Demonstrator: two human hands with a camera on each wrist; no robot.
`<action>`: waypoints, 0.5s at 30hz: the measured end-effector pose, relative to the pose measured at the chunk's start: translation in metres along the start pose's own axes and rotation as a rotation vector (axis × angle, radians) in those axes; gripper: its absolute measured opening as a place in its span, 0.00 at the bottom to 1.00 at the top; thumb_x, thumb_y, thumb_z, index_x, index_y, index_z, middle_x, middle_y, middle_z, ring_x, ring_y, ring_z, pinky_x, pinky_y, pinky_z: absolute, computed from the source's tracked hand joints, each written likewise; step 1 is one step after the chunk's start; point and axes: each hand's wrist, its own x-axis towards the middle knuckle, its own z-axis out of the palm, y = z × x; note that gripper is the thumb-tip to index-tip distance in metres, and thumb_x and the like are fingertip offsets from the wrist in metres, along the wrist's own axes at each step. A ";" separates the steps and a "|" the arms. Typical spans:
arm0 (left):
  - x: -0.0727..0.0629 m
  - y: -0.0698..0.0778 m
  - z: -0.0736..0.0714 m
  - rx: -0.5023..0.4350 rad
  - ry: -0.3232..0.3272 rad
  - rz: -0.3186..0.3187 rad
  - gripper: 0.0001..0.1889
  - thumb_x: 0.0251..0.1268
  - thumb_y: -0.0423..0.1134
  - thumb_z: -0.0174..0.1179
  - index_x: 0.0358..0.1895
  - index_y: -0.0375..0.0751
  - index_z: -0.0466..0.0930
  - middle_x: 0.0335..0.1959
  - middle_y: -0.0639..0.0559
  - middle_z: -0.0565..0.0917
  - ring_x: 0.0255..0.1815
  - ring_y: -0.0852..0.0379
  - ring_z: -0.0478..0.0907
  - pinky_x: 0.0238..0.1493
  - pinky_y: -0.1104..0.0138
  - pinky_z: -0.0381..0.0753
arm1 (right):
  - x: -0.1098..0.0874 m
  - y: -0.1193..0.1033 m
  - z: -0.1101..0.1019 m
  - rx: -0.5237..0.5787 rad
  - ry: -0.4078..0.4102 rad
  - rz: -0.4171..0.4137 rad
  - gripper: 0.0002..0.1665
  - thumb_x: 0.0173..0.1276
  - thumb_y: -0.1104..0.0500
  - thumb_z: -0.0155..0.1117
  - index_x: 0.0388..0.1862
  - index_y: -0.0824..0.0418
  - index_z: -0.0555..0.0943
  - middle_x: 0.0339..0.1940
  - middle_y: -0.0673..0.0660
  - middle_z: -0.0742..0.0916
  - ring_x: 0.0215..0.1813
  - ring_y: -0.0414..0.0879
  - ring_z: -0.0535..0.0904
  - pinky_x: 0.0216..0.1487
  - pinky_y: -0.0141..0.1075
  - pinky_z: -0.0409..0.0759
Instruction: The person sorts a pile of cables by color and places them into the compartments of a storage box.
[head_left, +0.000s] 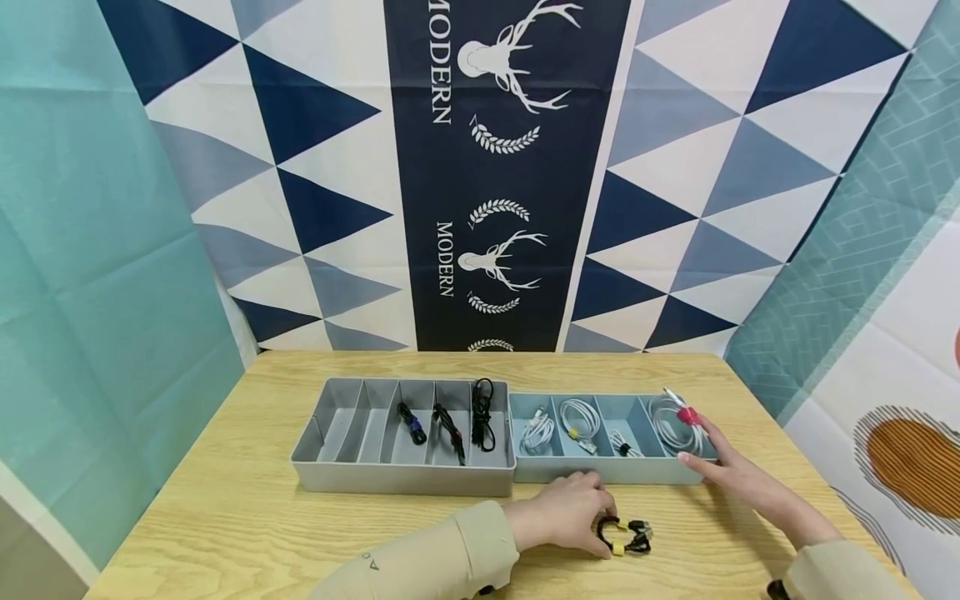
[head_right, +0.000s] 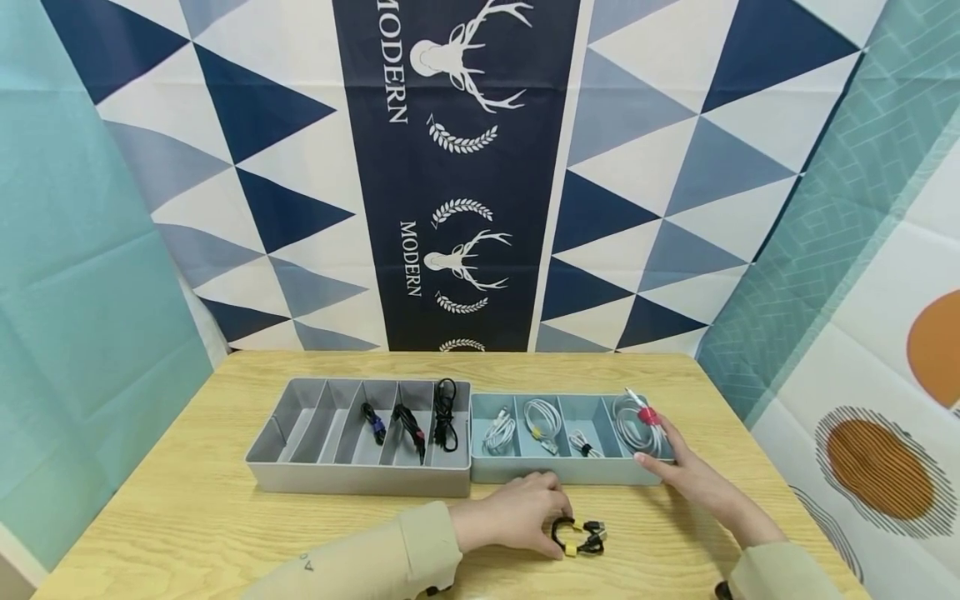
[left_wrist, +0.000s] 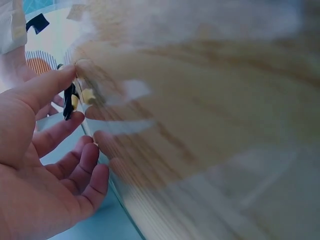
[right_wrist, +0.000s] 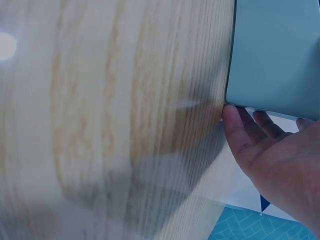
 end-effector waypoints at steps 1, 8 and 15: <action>0.001 0.000 0.001 0.003 0.002 0.003 0.22 0.48 0.62 0.67 0.48 0.64 0.80 0.41 0.65 0.73 0.40 0.68 0.68 0.34 0.76 0.68 | 0.000 0.000 0.000 0.004 -0.001 0.001 0.53 0.72 0.47 0.52 0.74 0.65 0.29 0.69 0.81 0.47 0.58 0.70 0.60 0.50 0.54 0.69; 0.004 0.001 0.005 0.022 0.009 0.018 0.21 0.48 0.62 0.67 0.46 0.63 0.80 0.40 0.66 0.74 0.38 0.68 0.68 0.34 0.76 0.68 | 0.000 0.000 0.000 0.021 -0.014 0.009 0.52 0.73 0.47 0.51 0.74 0.65 0.28 0.69 0.81 0.46 0.58 0.70 0.59 0.51 0.56 0.67; 0.003 0.002 0.005 0.014 0.026 0.013 0.20 0.50 0.62 0.66 0.47 0.63 0.80 0.39 0.66 0.74 0.38 0.68 0.68 0.35 0.76 0.68 | -0.001 -0.002 0.000 0.016 -0.016 0.009 0.53 0.72 0.46 0.51 0.74 0.66 0.28 0.69 0.81 0.46 0.57 0.70 0.60 0.51 0.55 0.67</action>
